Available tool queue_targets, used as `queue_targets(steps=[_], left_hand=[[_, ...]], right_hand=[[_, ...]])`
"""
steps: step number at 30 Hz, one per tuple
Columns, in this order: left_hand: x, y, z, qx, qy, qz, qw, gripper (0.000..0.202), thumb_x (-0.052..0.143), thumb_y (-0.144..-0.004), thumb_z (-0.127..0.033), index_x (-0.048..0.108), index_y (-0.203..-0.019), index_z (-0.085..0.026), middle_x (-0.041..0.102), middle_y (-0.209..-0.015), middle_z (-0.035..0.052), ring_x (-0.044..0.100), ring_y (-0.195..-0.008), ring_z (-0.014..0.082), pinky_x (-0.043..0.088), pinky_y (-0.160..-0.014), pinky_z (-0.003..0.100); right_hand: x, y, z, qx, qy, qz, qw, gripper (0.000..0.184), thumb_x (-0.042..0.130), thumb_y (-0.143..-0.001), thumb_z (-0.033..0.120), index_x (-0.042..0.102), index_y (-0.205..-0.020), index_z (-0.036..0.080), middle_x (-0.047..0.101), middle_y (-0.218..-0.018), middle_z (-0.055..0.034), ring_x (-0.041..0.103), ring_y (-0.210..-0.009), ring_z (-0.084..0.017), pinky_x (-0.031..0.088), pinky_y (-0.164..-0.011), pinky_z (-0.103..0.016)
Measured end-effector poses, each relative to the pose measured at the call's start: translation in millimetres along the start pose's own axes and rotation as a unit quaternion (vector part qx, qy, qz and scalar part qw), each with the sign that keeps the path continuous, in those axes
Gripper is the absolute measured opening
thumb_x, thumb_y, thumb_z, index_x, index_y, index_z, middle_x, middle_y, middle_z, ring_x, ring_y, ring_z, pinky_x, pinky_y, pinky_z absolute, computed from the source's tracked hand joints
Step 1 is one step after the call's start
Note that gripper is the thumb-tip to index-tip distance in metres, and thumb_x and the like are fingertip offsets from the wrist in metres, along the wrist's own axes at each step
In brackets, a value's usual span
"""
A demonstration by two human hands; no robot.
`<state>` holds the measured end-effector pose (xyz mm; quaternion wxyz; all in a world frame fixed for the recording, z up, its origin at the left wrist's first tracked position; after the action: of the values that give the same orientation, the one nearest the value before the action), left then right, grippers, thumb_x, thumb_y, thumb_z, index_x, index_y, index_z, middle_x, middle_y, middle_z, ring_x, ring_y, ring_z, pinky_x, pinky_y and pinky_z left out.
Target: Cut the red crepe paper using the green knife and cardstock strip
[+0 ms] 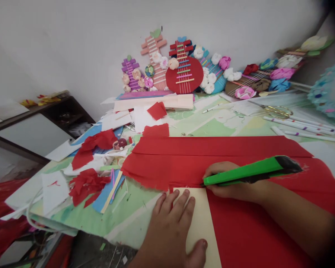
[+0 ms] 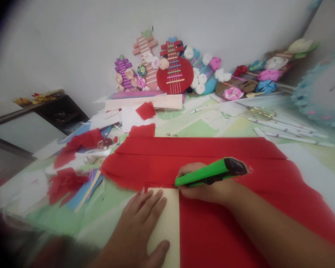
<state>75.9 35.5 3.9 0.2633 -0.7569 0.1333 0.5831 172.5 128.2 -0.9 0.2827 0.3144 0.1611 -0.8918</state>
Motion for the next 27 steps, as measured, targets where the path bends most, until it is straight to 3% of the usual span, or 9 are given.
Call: queue_targets(steps=[7,13,22,27], left_hand=[[3.0,-4,0,-0.025,0.008,0.057,0.998,0.062,0.052,-0.067,-0.049,0.047,-0.122,-0.023,0.048,-0.124,0.0079,0.043,-0.108,0.0354,0.031,-0.089,0.055],[2.5,-13,-5,-0.058,-0.020,0.116,0.991,0.060,0.052,-0.064,-0.044,0.052,-0.117,-0.018,0.049,-0.122,0.0125,0.043,-0.107,0.0394,0.031,-0.087,0.060],[-3.1,-22,-29,0.046,-0.028,0.007,0.999,0.049,0.046,-0.066,-0.027,0.055,-0.108,-0.003,0.053,-0.117,0.0153,0.047,-0.105,0.0315,0.039,-0.088,0.048],[-1.8,-21,-30,0.049,-0.025,-0.001,0.998,0.050,0.046,-0.066,-0.027,0.054,-0.111,-0.008,0.052,-0.119,0.0129,0.048,-0.104,0.0311,0.039,-0.088,0.048]], right_hand=[[-4,-2,1,0.018,-0.078,0.014,0.997,0.008,0.054,-0.070,0.023,0.061,-0.072,0.019,0.064,-0.073,-0.0002,0.060,-0.066,-0.015,0.048,-0.057,-0.022],[-5,-4,5,0.002,-0.064,0.011,0.998,0.008,0.055,-0.068,0.022,0.061,-0.070,0.018,0.065,-0.072,-0.0008,0.059,-0.066,-0.014,0.047,-0.060,-0.023],[-6,-2,3,0.004,-0.037,-0.013,0.999,0.007,0.054,-0.067,0.021,0.060,-0.067,0.018,0.064,-0.068,0.0000,0.058,-0.062,-0.014,0.046,-0.056,-0.022],[-6,-2,4,0.010,-0.038,-0.005,0.999,0.007,0.053,-0.067,0.021,0.060,-0.069,0.018,0.064,-0.070,-0.0004,0.059,-0.064,-0.015,0.047,-0.057,-0.022]])
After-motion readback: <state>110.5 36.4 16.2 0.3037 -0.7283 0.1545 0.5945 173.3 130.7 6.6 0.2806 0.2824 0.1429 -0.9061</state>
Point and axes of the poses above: each hand's wrist, its own y-axis away from the middle knuckle, its own x-axis out of the palm, z = x × y, the point moved 10 cm from there along -y, towards the middle knuckle
